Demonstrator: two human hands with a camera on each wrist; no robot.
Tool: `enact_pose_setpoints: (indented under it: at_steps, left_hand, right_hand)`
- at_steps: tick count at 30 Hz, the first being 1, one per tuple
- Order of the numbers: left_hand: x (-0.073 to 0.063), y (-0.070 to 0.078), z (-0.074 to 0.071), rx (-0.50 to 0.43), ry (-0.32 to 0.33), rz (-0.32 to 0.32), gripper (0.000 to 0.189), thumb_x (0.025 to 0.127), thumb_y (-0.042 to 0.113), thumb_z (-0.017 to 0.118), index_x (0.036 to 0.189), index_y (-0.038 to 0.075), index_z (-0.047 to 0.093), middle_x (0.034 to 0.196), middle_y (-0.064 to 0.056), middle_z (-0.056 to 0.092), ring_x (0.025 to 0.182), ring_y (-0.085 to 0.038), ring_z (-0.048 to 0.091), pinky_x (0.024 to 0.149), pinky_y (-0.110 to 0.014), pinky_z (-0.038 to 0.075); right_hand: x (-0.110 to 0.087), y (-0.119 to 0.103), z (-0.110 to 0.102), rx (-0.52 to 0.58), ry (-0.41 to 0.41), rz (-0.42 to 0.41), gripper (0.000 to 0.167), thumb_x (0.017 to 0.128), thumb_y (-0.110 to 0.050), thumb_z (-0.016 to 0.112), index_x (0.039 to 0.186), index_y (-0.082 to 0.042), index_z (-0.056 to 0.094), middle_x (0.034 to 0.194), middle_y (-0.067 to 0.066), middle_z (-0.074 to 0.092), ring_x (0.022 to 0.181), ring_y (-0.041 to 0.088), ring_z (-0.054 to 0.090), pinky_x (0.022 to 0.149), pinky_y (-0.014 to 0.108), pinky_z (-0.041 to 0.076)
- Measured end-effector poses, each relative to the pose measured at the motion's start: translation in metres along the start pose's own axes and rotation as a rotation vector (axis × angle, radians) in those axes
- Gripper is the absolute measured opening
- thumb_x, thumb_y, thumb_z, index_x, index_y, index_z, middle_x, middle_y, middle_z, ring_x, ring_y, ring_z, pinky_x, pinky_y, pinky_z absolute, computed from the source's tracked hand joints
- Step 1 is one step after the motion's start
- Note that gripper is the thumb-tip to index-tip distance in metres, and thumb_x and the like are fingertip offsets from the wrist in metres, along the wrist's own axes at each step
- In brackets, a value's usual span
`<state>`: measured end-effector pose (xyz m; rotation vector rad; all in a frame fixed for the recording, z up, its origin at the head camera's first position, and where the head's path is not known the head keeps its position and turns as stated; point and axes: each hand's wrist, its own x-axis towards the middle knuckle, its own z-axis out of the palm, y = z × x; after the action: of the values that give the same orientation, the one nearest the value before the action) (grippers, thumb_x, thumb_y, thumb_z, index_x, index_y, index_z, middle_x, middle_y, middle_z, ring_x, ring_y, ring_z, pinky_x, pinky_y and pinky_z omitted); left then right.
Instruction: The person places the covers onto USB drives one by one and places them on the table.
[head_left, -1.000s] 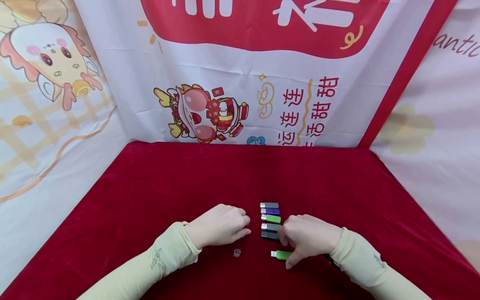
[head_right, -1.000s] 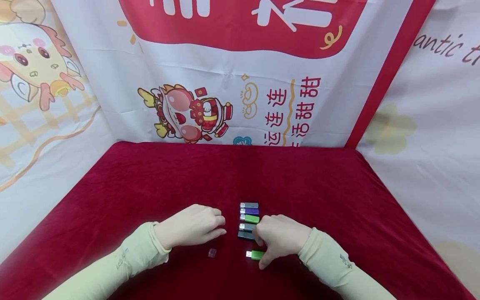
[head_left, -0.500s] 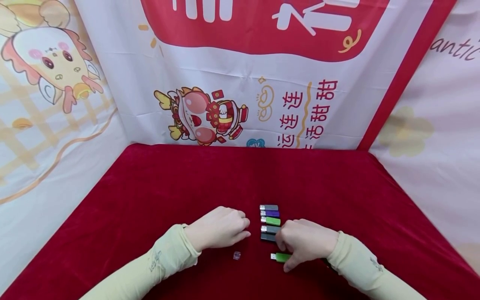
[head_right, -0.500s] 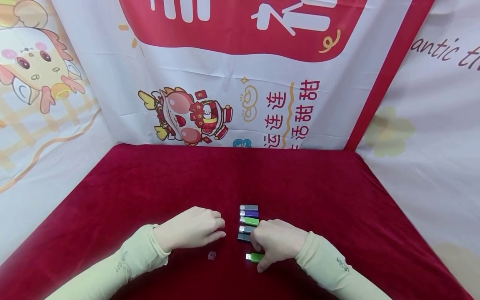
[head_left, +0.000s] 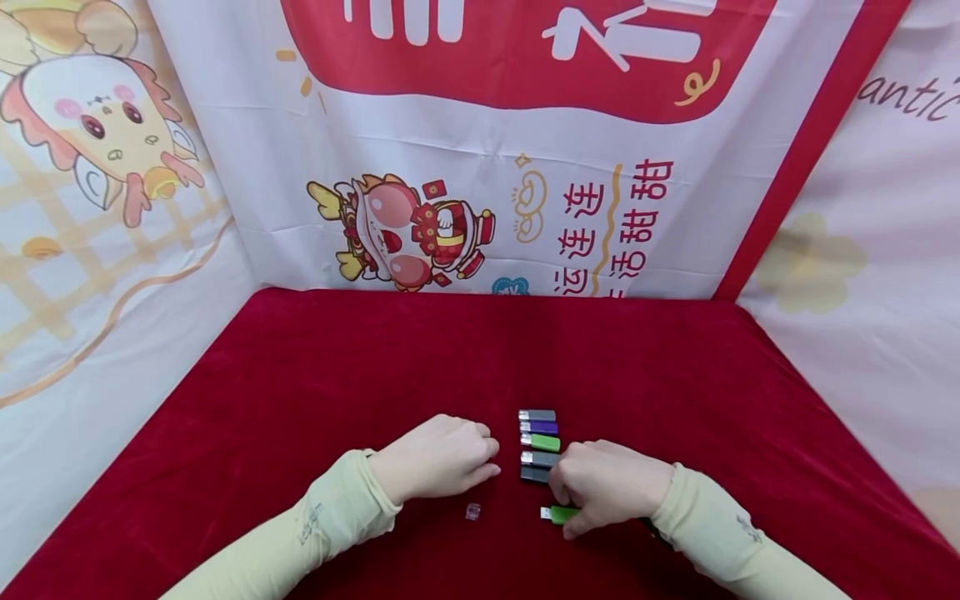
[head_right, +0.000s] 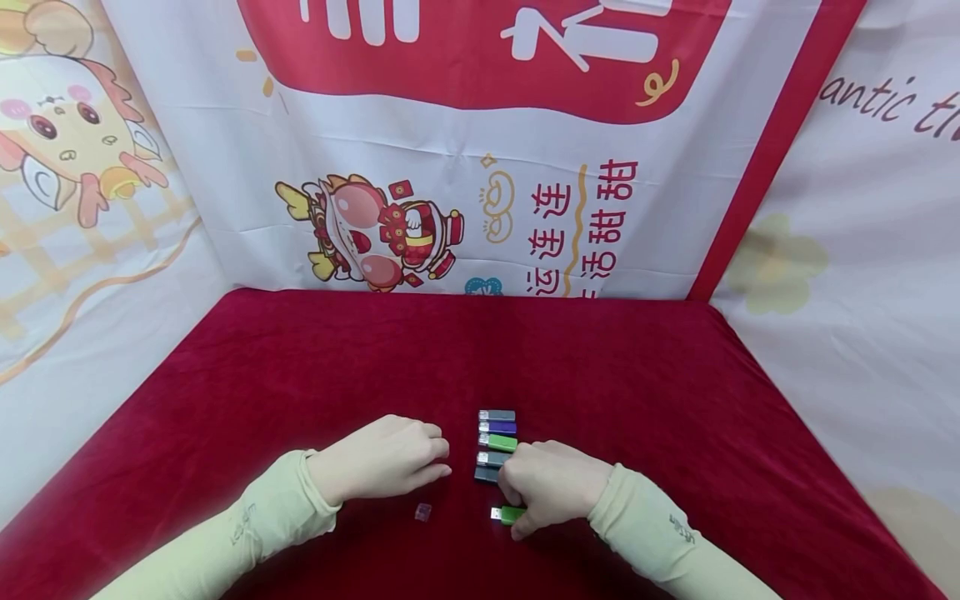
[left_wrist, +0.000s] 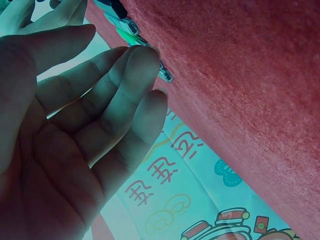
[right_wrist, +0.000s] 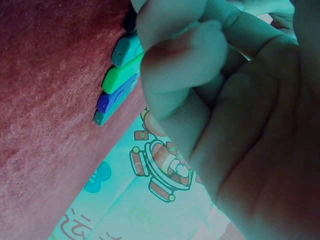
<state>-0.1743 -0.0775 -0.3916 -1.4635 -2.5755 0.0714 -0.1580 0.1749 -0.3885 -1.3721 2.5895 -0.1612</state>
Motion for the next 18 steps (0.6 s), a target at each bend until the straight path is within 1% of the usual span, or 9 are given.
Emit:
enact_pose_setpoints:
  at_steps: [12,18]
  left_hand:
    - [0.0004,-0.0002,0.0017,-0.004,-0.001,0.003,0.020,0.093,0.032,0.067,0.079,0.019,0.066,0.069,0.008,0.052,0.058,-0.005,0.049,0.054,-0.022,0.045]
    - [0.0001,-0.0010,0.0012,-0.012,0.007,0.009,0.020,0.094,0.032,0.067,0.079,0.018,0.066,0.070,0.007,0.052,0.058,-0.005,0.049,0.054,-0.022,0.045]
  right_hand:
    - [-0.0004,-0.0008,-0.0013,0.039,-0.011,-0.011,0.028,0.074,-0.029,0.087,0.066,-0.023,0.060,0.052,-0.026,0.042,0.046,-0.011,0.038,0.046,0.014,0.036]
    - [0.0002,-0.0009,0.0001,0.068,-0.011,-0.025,0.030,0.076,-0.021,0.082,0.062,-0.024,0.055,0.049,-0.023,0.038,0.043,-0.009,0.030,0.043,0.014,0.030]
